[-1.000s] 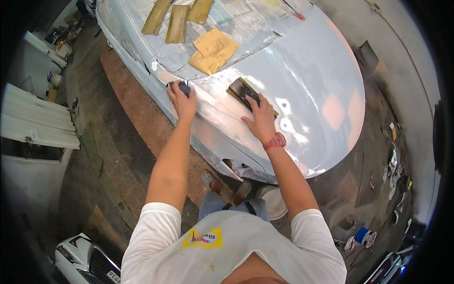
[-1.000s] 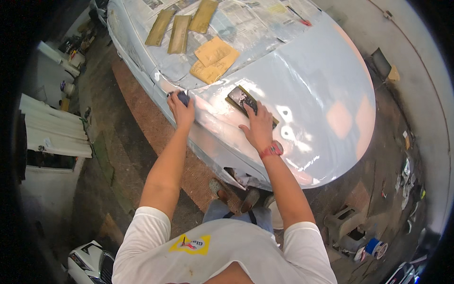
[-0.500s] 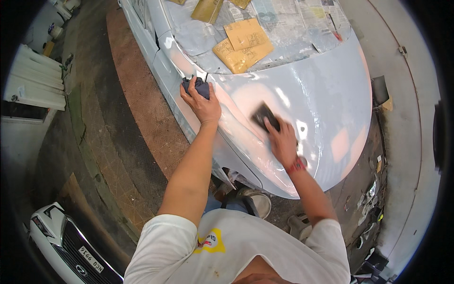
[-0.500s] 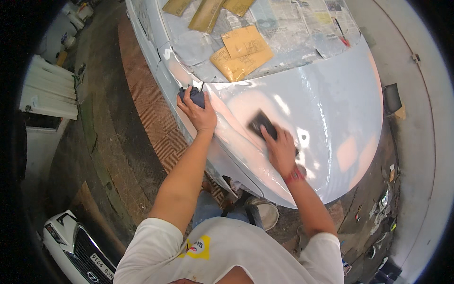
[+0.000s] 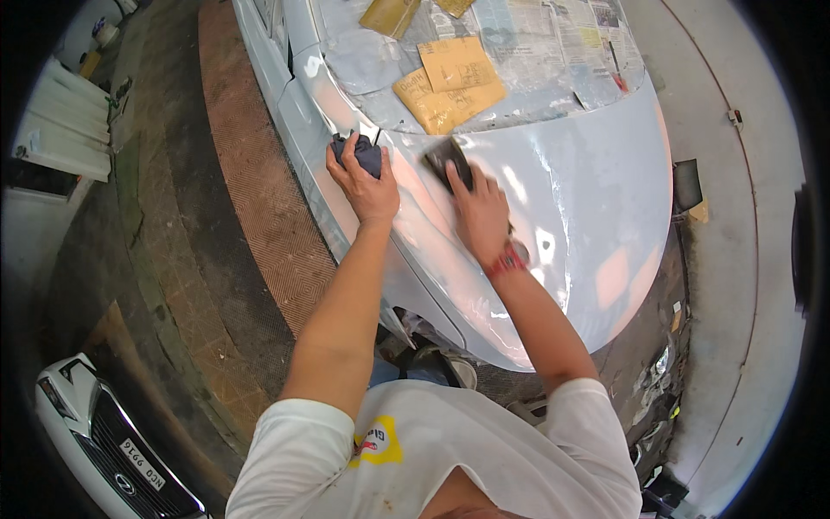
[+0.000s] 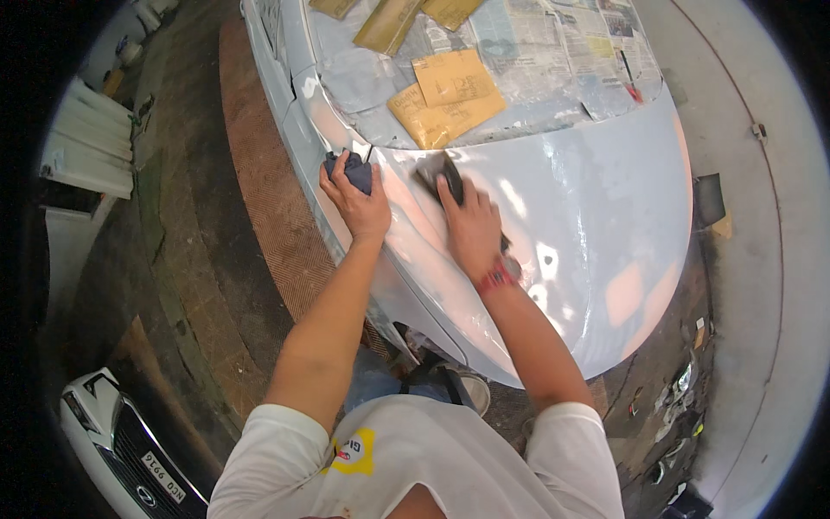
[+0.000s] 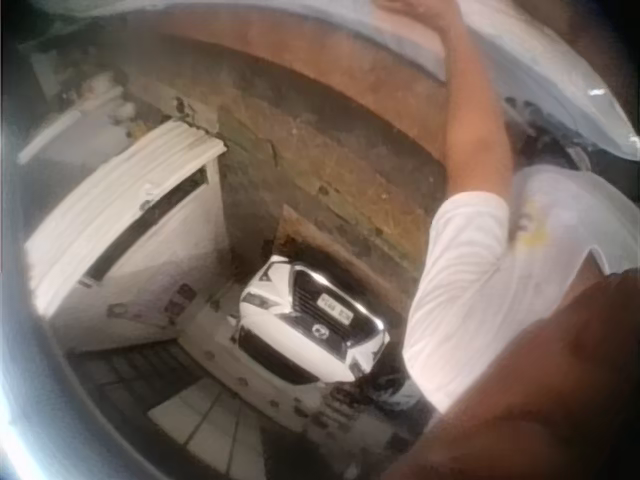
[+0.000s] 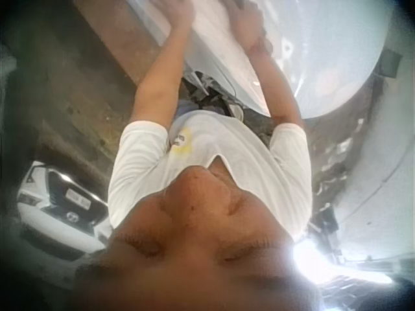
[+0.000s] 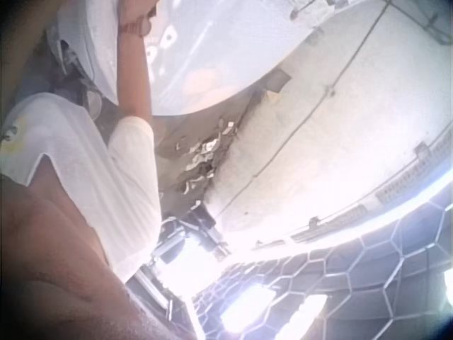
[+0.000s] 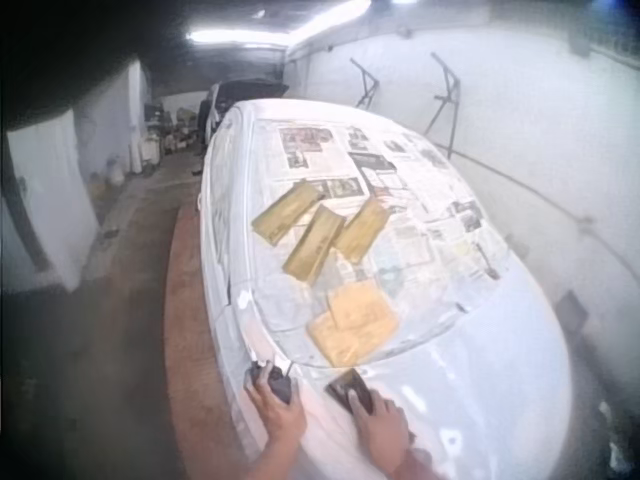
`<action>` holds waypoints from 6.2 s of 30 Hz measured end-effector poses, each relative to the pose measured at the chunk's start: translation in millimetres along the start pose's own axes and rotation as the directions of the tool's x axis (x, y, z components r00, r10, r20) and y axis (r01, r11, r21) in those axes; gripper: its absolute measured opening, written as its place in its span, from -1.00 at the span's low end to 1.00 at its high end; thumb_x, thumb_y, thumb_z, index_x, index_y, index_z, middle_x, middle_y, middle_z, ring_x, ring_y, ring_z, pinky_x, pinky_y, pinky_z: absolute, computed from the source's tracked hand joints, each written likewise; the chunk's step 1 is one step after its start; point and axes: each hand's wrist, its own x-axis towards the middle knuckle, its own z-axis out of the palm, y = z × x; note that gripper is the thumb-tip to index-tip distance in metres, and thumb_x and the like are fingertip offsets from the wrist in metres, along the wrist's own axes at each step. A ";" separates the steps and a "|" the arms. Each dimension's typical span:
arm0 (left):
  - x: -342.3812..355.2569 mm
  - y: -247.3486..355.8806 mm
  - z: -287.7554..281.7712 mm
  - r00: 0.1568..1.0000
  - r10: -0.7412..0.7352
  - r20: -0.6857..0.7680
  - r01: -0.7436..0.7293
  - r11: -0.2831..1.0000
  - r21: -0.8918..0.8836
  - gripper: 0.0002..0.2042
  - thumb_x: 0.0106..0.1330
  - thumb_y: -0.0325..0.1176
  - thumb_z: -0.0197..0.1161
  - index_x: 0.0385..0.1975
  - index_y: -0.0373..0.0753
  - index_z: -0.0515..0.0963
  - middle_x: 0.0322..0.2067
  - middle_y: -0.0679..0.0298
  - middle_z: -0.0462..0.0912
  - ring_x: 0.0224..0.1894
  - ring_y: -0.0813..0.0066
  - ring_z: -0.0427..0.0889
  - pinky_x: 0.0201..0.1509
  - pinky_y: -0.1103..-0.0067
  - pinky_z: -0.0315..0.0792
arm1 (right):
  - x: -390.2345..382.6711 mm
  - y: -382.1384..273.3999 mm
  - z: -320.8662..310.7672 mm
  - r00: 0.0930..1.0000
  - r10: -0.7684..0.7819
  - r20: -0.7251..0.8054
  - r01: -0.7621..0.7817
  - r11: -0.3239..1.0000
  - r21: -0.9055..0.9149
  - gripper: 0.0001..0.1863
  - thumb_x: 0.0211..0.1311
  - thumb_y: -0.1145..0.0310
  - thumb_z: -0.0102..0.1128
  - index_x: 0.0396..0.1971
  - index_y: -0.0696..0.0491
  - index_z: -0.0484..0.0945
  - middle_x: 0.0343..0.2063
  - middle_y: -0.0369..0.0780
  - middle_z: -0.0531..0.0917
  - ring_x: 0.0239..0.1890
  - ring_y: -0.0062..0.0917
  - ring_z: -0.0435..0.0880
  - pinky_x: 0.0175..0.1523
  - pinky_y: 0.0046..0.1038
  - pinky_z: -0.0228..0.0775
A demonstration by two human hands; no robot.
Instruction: The person walks through a garage and begins sanding a white car hood with a sanding block. They repeatedly dip the block into a bucket of water and continue sanding different areas of the hood surface.
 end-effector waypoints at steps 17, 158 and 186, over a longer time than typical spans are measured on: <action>0.2 3.0 0.9 0.999 -0.018 0.036 0.016 0.999 0.034 -0.34 0.47 -0.24 0.48 0.49 -0.13 0.32 0.49 -0.26 0.12 0.60 -0.37 0.12 0.63 -0.07 0.20 | 3.0 -9.2 1.6 1.000 -0.008 -0.005 0.008 0.995 0.097 -0.27 0.33 0.28 0.47 0.51 -0.10 0.49 0.31 -0.01 0.58 0.17 -0.08 0.65 0.16 -0.13 0.64; 4.0 -9.6 -1.6 0.996 0.071 -0.050 -0.075 0.994 -0.082 -0.54 0.46 -0.37 0.44 0.32 -0.12 0.49 0.41 -0.22 0.27 0.45 -0.36 0.29 0.53 -0.11 0.21 | -212.2 -35.2 16.2 1.000 -0.002 0.022 0.003 1.000 -0.026 -0.17 0.21 0.56 0.32 0.54 -0.21 0.51 0.49 -0.02 0.48 0.34 -0.04 0.53 0.32 0.02 0.36; 179.8 39.9 -0.3 0.545 0.686 0.482 -0.501 0.727 -0.469 -0.73 0.34 -0.21 0.53 -0.05 -0.13 0.73 -0.10 0.19 0.77 -0.04 0.02 0.75 0.07 0.22 0.64 | 9.9 -129.2 34.4 0.941 0.226 -0.254 -0.190 0.969 0.156 -0.45 0.29 0.37 0.47 0.31 -0.15 0.68 0.31 -0.08 0.65 0.26 -0.06 0.61 0.33 0.02 0.41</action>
